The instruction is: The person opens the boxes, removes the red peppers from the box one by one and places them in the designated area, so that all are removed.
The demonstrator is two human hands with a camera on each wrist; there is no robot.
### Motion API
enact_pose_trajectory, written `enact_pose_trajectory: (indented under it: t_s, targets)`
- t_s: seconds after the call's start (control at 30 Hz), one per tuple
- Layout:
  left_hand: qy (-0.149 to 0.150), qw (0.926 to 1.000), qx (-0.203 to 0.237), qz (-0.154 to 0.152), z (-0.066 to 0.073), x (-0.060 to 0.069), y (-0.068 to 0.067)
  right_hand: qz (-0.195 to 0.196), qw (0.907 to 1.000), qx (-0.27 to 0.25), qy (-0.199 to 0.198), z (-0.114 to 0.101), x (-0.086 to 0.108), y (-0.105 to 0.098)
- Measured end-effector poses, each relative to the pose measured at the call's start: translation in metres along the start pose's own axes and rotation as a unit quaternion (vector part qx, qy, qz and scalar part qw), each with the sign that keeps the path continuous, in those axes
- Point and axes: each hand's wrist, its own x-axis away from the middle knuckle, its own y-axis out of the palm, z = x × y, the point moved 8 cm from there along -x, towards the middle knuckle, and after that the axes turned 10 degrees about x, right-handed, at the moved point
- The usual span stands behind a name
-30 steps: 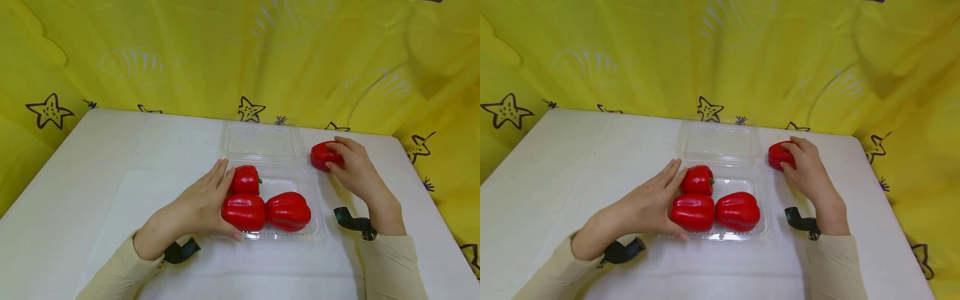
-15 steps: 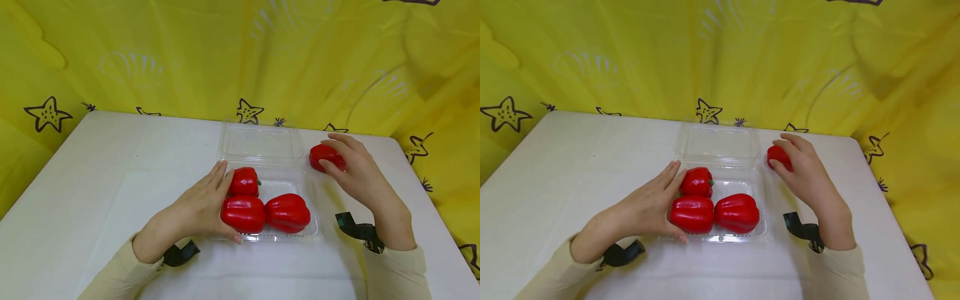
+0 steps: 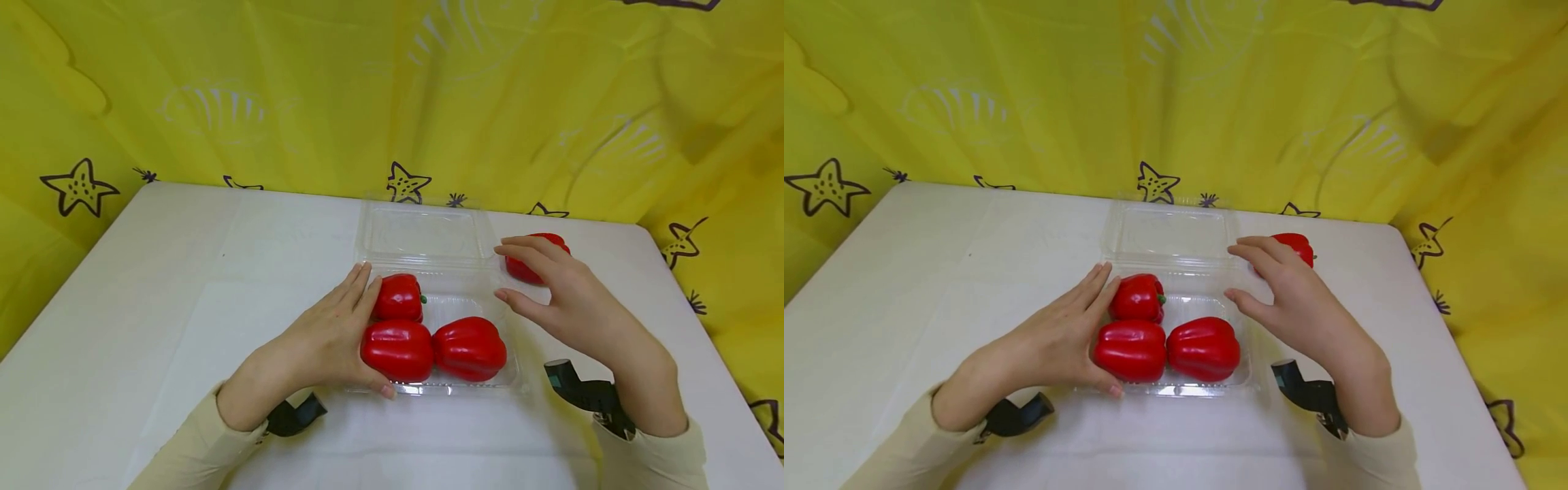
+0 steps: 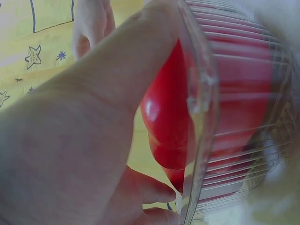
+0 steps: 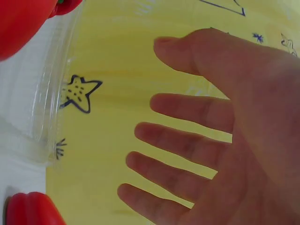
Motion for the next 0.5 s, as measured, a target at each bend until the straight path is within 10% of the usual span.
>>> enact_pose_trajectory:
  t_s: [0.5]
  targets:
    - [0.001,1.0,-0.006,0.002,0.0,0.001,0.0,-0.12,0.9924,-0.012,-0.025,-0.028,0.004,0.027]
